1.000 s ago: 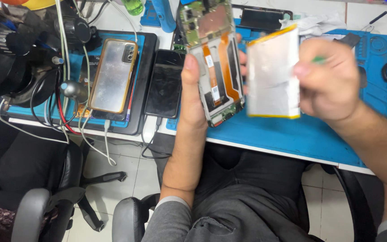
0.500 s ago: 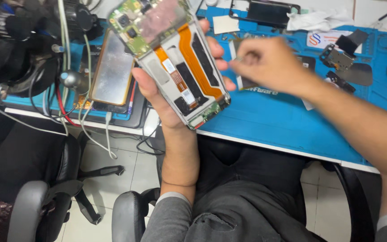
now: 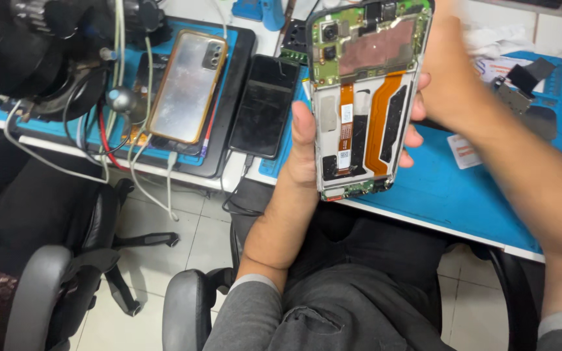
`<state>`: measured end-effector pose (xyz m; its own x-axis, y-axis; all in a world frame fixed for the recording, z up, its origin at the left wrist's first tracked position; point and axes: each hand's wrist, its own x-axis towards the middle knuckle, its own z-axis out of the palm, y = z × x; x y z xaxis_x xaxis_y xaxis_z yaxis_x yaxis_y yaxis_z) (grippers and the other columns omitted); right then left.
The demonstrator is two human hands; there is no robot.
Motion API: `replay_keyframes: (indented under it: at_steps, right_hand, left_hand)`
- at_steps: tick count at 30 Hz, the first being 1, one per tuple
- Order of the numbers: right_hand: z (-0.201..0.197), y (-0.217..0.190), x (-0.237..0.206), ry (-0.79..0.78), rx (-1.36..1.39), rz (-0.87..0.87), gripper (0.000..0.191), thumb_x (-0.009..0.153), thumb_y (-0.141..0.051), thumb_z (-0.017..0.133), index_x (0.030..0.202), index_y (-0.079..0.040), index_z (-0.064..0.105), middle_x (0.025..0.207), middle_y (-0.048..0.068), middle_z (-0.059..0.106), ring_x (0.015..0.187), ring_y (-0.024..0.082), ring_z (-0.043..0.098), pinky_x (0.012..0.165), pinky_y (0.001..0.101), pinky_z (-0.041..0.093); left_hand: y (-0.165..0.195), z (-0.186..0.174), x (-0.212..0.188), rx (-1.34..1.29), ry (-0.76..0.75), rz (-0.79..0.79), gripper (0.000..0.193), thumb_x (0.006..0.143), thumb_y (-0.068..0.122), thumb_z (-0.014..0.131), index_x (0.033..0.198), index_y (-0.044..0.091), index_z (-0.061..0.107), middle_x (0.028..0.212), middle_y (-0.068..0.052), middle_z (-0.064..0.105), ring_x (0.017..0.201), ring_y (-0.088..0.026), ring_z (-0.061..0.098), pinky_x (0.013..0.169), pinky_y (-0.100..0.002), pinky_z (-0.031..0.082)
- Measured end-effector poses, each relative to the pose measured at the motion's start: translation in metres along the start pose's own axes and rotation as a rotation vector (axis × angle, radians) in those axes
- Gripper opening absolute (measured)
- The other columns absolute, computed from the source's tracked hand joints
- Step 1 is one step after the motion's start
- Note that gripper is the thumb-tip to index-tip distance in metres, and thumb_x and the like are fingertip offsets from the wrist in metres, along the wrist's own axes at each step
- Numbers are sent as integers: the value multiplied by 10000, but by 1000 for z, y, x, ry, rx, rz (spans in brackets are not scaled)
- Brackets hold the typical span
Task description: The person holds a replacement display assembly with its flex cable, powers on the phone to test it showing the vivo boot logo, then peels the protective film from the new screen and presses and aligns the display assembly along its edges by hand at the workbench.
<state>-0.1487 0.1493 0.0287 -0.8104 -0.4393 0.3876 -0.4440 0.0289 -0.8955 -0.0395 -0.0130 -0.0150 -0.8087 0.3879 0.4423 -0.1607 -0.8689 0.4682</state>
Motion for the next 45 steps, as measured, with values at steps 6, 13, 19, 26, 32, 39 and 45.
replay_keyframes:
  at_steps: [6,13,19,26,32,39,45]
  right_hand:
    - [-37,-91,-49,57,-420,-206,233,1009,-87,732,1202,-28,615,1192,99,609,1101,195,605,976,308,483]
    - [-24,-114,-47,-95,-809,-599,246,792,14,882,1002,18,752,1319,275,512,1222,423,591,1068,458,526]
    - [-26,-109,-41,-127,-736,-598,249,863,21,885,1066,7,742,1365,250,519,1279,390,604,1077,443,536]
    - [-21,-111,-44,-98,-827,-595,245,880,2,894,1089,-37,772,1372,198,584,1261,332,610,1066,388,561]
    - [-18,-124,-44,-102,-853,-466,231,810,6,897,1007,-11,778,1318,210,623,1235,352,638,925,396,562]
    - [-23,-131,-33,-186,-690,-359,224,756,-1,852,933,-7,714,1304,194,621,1263,348,612,1072,459,519]
    - [-26,-123,-33,-301,-675,-613,204,733,36,845,815,-17,666,1104,166,680,1176,395,631,994,495,501]
  left_hand:
    - [-12,4,3,110,84,-51,1152,862,792,663,1528,-108,392,1368,-258,577,1131,-288,680,921,-429,616]
    - [-15,-2,0,302,148,-79,1144,843,820,645,1482,-105,431,1274,-229,630,1034,-298,718,849,-392,626]
    - [-15,-5,2,382,145,-66,1141,828,825,647,1458,-102,435,1268,-197,635,1058,-261,711,892,-349,611]
    - [-16,-1,1,482,190,-20,1077,875,806,644,1458,-80,455,1229,-189,647,1066,-221,692,931,-309,581]
    - [-15,-2,5,525,192,-57,1060,872,783,659,1461,-74,450,1233,-174,645,1063,-235,705,935,-347,599]
    - [-13,-1,1,572,154,-94,1060,891,790,623,1530,-35,440,1318,-138,622,1123,-219,689,968,-343,596]
    - [-19,-5,2,299,265,60,1004,957,789,555,1486,-59,451,1287,-188,649,1156,-250,669,1005,-390,576]
